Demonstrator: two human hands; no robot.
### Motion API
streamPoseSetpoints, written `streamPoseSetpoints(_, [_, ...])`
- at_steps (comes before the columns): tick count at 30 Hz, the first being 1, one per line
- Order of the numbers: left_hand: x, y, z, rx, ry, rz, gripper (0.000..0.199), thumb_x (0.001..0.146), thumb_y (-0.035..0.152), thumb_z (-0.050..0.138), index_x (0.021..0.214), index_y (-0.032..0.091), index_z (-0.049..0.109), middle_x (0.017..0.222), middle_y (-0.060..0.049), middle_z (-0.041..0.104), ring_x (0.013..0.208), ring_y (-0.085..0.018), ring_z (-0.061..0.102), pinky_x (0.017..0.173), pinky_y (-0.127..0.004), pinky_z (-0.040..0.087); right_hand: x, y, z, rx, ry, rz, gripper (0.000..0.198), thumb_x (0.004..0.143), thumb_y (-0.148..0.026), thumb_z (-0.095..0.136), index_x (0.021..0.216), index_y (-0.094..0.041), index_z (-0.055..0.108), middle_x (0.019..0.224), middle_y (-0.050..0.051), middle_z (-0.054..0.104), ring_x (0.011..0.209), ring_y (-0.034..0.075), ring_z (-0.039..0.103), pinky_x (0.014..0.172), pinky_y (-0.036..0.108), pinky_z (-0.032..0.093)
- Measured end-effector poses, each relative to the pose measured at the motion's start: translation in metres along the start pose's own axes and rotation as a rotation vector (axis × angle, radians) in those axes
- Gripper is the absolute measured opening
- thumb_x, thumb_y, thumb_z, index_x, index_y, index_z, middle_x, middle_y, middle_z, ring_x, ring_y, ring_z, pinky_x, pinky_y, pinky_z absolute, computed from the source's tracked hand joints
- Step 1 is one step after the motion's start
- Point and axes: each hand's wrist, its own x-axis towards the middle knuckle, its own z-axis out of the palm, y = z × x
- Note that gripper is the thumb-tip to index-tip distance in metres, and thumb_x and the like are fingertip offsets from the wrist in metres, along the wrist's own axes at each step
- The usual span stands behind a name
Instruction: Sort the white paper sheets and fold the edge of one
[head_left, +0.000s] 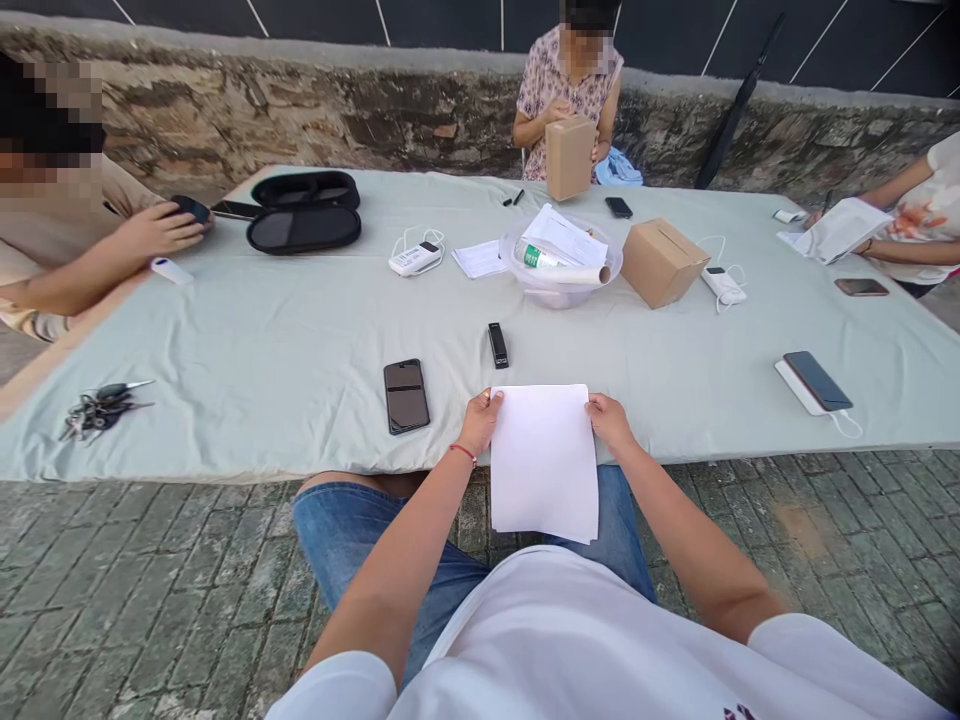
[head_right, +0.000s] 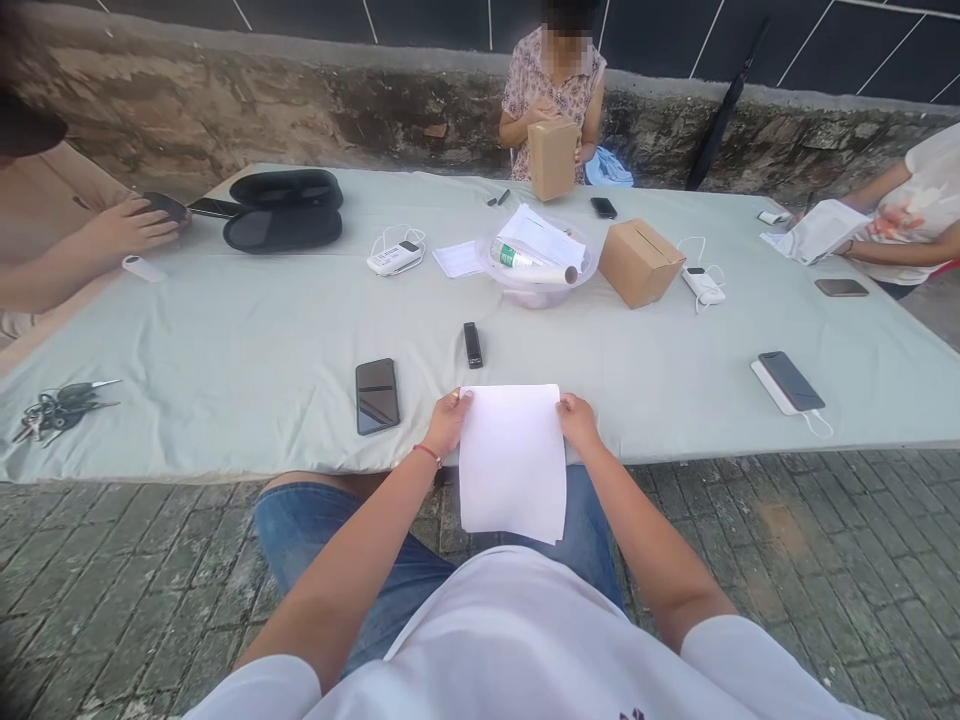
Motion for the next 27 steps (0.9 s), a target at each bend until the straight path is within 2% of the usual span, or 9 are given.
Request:
streamPoseSetpoints(3, [0.001,-0.001,0.001,0.013,-0.019,0.036,0.034,0.074,0.051,0.069,0.078,0.020,0.055,0.067,-0.001,0.057,0.066,-0.017,0.054,0.064,-0.030,0.047,0.014,-0.022,-0.007,-0.208,0.122,-0.186,0.046,0.088,-0.026,0.041,0.131,-0.017,0.054,0.123,0.015,0.062,0.111,0.025,0.060,0.098,0.043,0.045])
streamPoseSetpoints(5, [0.001,-0.001,0.002,0.022,-0.027,0.059,0.034,0.075,0.051,0.068,0.079,0.020,0.055,0.068,-0.001,0.057,0.067,-0.017,0.053,0.065,-0.029,0.046,0.025,-0.040,-0.007,-0.280,0.090,-0.371,0.049,0.092,-0.025,0.037,0.140,-0.020,0.046,0.138,0.013,0.052,0.126,0.026,0.049,0.104,0.045,0.040])
streamPoseSetpoints(7, [0.000,-0.001,0.002,0.034,-0.033,0.075,0.034,0.076,0.051,0.067,0.078,0.020,0.054,0.071,-0.001,0.057,0.066,-0.015,0.052,0.064,-0.028,0.046,0.035,-0.056,-0.003,-0.367,-0.085,-0.532,0.048,0.094,-0.029,0.040,0.141,-0.023,0.047,0.144,0.009,0.048,0.134,0.027,0.041,0.109,0.047,0.036])
streamPoseSetpoints(9, [0.001,-0.002,0.002,0.050,-0.043,0.075,0.034,0.077,0.051,0.065,0.077,0.020,0.052,0.071,0.000,0.056,0.064,-0.014,0.050,0.062,-0.026,0.044,0.043,-0.068,0.002,-0.471,-0.334,-0.608,0.043,0.093,-0.032,0.046,0.134,-0.024,0.055,0.139,0.008,0.054,0.132,0.030,0.043,0.108,0.048,0.036])
streamPoseSetpoints(11, [0.001,-0.003,0.002,0.065,-0.057,0.069,0.034,0.078,0.051,0.065,0.077,0.020,0.050,0.071,0.001,0.055,0.062,-0.013,0.049,0.059,-0.025,0.042,0.046,-0.075,0.010,-0.539,-0.439,-0.611,0.040,0.095,-0.034,0.046,0.130,-0.023,0.059,0.134,0.009,0.059,0.128,0.031,0.047,0.106,0.048,0.038])
streamPoseSetpoints(15, [0.001,-0.004,0.001,0.069,-0.073,0.059,0.034,0.078,0.051,0.064,0.080,0.020,0.051,0.071,0.000,0.057,0.061,-0.013,0.050,0.057,-0.025,0.042,0.043,-0.083,0.030,-0.550,-0.326,-0.609,0.047,0.099,-0.035,0.038,0.142,-0.020,0.047,0.145,0.010,0.049,0.134,0.030,0.042,0.108,0.046,0.036])
streamPoseSetpoints(18, [0.001,-0.003,0.001,0.074,-0.073,0.034,0.033,0.080,0.050,0.063,0.081,0.019,0.052,0.070,0.001,0.057,0.059,-0.013,0.051,0.055,-0.025,0.043,0.037,-0.088,0.043,-0.577,-0.465,-0.595,0.045,0.099,-0.034,0.040,0.141,-0.022,0.049,0.143,0.008,0.053,0.130,0.027,0.047,0.107,0.043,0.038])
streamPoseSetpoints(24, [0.004,-0.007,0.000,0.067,-0.074,0.034,0.031,0.082,0.048,0.062,0.085,0.018,0.056,0.068,0.000,0.058,0.058,-0.013,0.052,0.053,-0.025,0.042,0.033,-0.096,0.060,-0.606,-0.485,-0.567,0.049,0.094,-0.013,0.037,0.140,-0.023,0.051,0.143,0.006,0.052,0.128,0.024,0.050,0.102,0.039,0.043])
streamPoseSetpoints(27, [0.006,-0.009,0.000,0.107,-0.053,0.044,0.032,0.081,0.049,0.063,0.082,0.018,0.057,0.063,0.000,0.056,0.056,-0.013,0.051,0.051,-0.025,0.040,0.032,-0.100,0.064,-0.611,-0.429,-0.561,0.058,0.087,-0.004,0.039,0.141,-0.022,0.049,0.146,0.005,0.049,0.130,0.023,0.048,0.103,0.037,0.043])
